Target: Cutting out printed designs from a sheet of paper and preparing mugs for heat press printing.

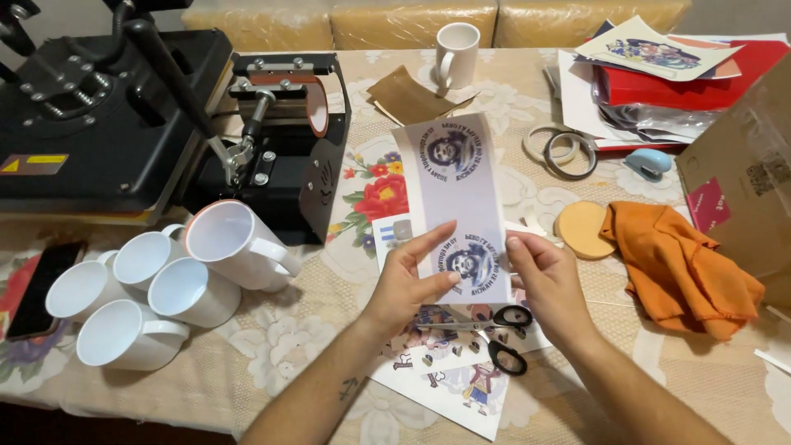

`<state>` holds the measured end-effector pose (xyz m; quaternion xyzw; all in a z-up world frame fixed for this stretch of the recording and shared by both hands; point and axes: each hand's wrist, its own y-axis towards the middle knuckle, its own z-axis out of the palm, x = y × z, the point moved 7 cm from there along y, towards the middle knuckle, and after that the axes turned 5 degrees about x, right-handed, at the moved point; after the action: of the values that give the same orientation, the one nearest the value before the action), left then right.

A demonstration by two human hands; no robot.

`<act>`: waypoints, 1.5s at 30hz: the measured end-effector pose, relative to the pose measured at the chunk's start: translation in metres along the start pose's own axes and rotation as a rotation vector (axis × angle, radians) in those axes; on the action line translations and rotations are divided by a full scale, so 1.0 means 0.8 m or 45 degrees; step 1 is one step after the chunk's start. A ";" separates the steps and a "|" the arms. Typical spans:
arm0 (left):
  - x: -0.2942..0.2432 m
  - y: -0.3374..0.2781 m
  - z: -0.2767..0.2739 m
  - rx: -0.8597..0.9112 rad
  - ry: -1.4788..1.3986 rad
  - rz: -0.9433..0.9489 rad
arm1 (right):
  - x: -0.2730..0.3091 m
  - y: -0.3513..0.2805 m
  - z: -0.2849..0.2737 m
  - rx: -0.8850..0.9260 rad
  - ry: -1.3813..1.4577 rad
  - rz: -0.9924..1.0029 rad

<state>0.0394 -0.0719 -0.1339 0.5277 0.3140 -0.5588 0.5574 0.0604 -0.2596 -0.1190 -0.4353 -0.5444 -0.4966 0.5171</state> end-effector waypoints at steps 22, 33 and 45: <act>0.002 -0.015 -0.029 -0.146 0.502 0.055 | -0.060 -0.081 0.007 1.008 -1.676 -0.902; -0.016 -0.018 -0.052 -0.311 0.622 0.119 | -0.050 -0.069 -0.053 0.532 -1.568 -0.326; -0.004 -0.044 0.046 0.111 0.153 -0.211 | -0.068 -0.065 -0.057 -0.125 0.167 0.171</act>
<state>-0.0034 -0.0992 -0.1301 0.5562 0.3646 -0.5835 0.4661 0.0201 -0.3092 -0.1794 -0.4622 -0.4542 -0.5143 0.5617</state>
